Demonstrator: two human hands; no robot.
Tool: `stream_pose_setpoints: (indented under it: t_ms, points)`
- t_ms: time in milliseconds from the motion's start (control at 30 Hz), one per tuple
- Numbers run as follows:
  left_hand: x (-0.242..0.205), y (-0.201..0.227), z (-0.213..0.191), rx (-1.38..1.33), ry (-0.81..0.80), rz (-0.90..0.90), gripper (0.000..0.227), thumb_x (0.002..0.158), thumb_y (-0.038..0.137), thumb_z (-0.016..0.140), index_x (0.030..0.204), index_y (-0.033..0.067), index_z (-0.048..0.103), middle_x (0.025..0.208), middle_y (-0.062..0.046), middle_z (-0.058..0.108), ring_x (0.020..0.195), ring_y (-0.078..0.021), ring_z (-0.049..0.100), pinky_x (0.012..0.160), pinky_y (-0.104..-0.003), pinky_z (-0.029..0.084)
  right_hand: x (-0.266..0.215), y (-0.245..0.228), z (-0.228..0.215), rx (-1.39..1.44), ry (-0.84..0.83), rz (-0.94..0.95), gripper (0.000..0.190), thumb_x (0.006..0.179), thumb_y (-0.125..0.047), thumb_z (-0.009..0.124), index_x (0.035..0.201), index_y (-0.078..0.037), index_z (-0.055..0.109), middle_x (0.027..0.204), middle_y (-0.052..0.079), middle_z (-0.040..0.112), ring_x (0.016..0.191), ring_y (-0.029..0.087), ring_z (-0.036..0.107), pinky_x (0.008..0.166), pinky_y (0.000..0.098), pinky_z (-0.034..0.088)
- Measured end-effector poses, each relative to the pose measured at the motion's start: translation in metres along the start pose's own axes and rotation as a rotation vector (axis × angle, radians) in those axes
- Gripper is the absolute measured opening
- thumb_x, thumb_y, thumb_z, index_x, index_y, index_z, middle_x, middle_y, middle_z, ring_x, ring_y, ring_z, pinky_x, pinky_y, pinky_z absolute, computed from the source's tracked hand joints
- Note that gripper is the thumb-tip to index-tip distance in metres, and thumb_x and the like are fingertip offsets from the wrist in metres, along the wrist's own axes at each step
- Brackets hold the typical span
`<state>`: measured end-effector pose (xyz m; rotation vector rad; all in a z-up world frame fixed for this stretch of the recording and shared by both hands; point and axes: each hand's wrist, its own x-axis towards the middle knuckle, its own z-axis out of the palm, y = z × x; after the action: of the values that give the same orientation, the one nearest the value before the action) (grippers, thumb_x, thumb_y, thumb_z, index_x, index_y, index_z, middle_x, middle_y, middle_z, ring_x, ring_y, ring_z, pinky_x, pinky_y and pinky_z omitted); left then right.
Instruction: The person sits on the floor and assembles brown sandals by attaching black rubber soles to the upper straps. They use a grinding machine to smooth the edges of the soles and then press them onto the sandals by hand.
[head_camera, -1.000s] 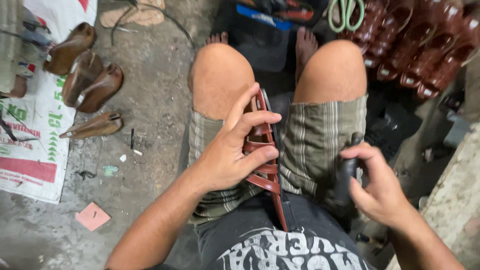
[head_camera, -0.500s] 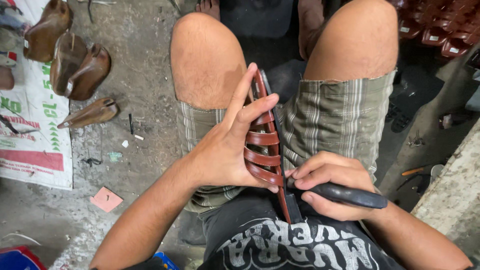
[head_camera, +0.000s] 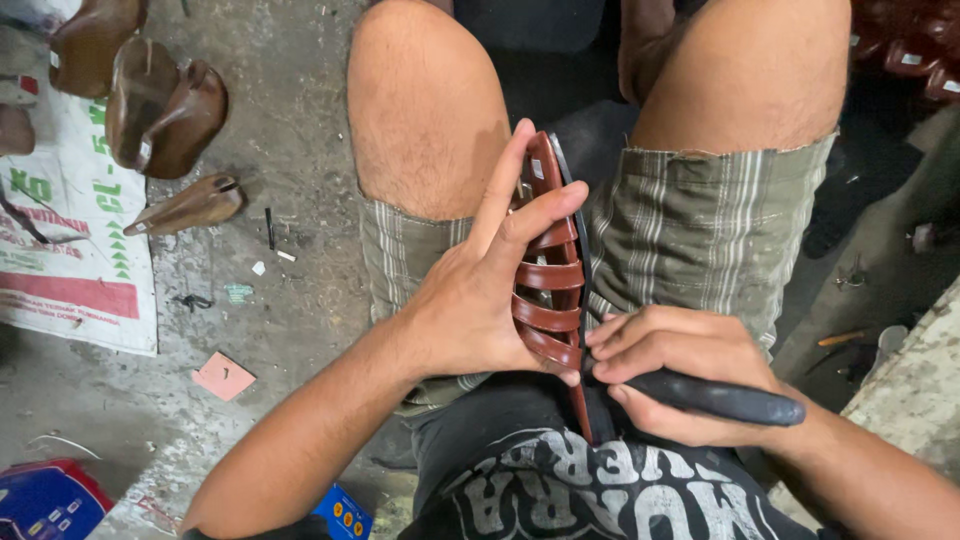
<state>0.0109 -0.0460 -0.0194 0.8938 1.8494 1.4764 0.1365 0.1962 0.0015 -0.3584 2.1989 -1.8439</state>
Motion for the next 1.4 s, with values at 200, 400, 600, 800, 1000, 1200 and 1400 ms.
stream_pose_setpoints:
  t_ms: [200,400,600,800,1000,1200,1400]
  points:
    - [0.0,-0.002,-0.016,-0.123,-0.093,-0.022,0.116,0.073,0.034,0.101,0.161,0.0329,0.026,0.175,-0.021,-0.008,0.136,-0.0315,0.065,0.106,-0.039,0.06,0.01,0.01,-0.008,0.209,-0.038,0.09,0.014,0.082,-0.004,0.077,0.095,-0.003,0.074,0.097,0.011,0.077,0.096,0.025,0.081,0.087,0.0353,0.064]
    - [0.003,-0.004,-0.012,-0.07,-0.022,0.051,0.115,0.068,0.032,0.103,0.158,0.0321,0.032,0.173,-0.021,0.002,0.145,-0.036,0.053,0.112,-0.04,0.061,0.022,0.01,-0.01,0.259,-0.09,0.162,0.014,0.08,-0.005,0.079,0.094,-0.004,0.076,0.094,0.01,0.079,0.092,0.025,0.078,0.081,0.0335,0.063]
    - [0.0,-0.002,-0.016,-0.108,-0.018,0.005,0.109,0.073,0.026,0.102,0.159,0.0304,0.035,0.174,-0.023,0.0,0.14,-0.0308,0.06,0.111,-0.039,0.062,0.033,0.006,-0.017,0.174,-0.104,0.05,0.015,0.081,-0.006,0.079,0.095,-0.005,0.075,0.096,0.009,0.078,0.1,0.024,0.081,0.089,0.0335,0.064]
    - [-0.001,-0.008,-0.019,-0.153,-0.038,-0.018,0.102,0.081,0.017,0.097,0.16,0.0317,0.035,0.174,-0.023,0.0,0.132,-0.0243,0.066,0.105,-0.035,0.06,0.029,0.013,-0.012,0.235,-0.025,0.15,0.016,0.079,-0.003,0.077,0.095,-0.004,0.075,0.096,0.011,0.078,0.097,0.025,0.081,0.089,0.0347,0.063]
    - [0.002,-0.01,-0.013,-0.103,0.029,0.061,0.1,0.076,0.016,0.099,0.153,0.0314,0.037,0.171,-0.021,0.008,0.14,-0.0326,0.058,0.105,-0.035,0.063,0.04,0.008,-0.016,0.208,-0.051,0.178,0.015,0.078,-0.004,0.078,0.092,-0.006,0.076,0.093,0.009,0.079,0.09,0.021,0.081,0.08,0.0319,0.063]
    - [0.004,-0.002,-0.019,-0.1,-0.012,0.024,0.1,0.078,0.021,0.099,0.155,0.0322,0.037,0.171,-0.023,0.006,0.138,-0.0296,0.059,0.108,-0.037,0.062,0.054,-0.001,-0.028,0.142,-0.17,0.179,0.015,0.077,-0.004,0.079,0.091,-0.007,0.078,0.09,0.007,0.079,0.088,0.02,0.079,0.076,0.0301,0.062]
    - [0.001,0.003,-0.037,-0.05,-0.038,0.042,0.101,0.068,0.036,0.099,0.149,0.0279,0.039,0.167,-0.023,0.012,0.151,-0.0394,0.041,0.12,-0.046,0.048,0.04,0.013,-0.013,0.18,-0.014,0.044,0.015,0.081,-0.005,0.078,0.095,-0.005,0.075,0.097,0.01,0.077,0.095,0.023,0.08,0.085,0.0321,0.063]
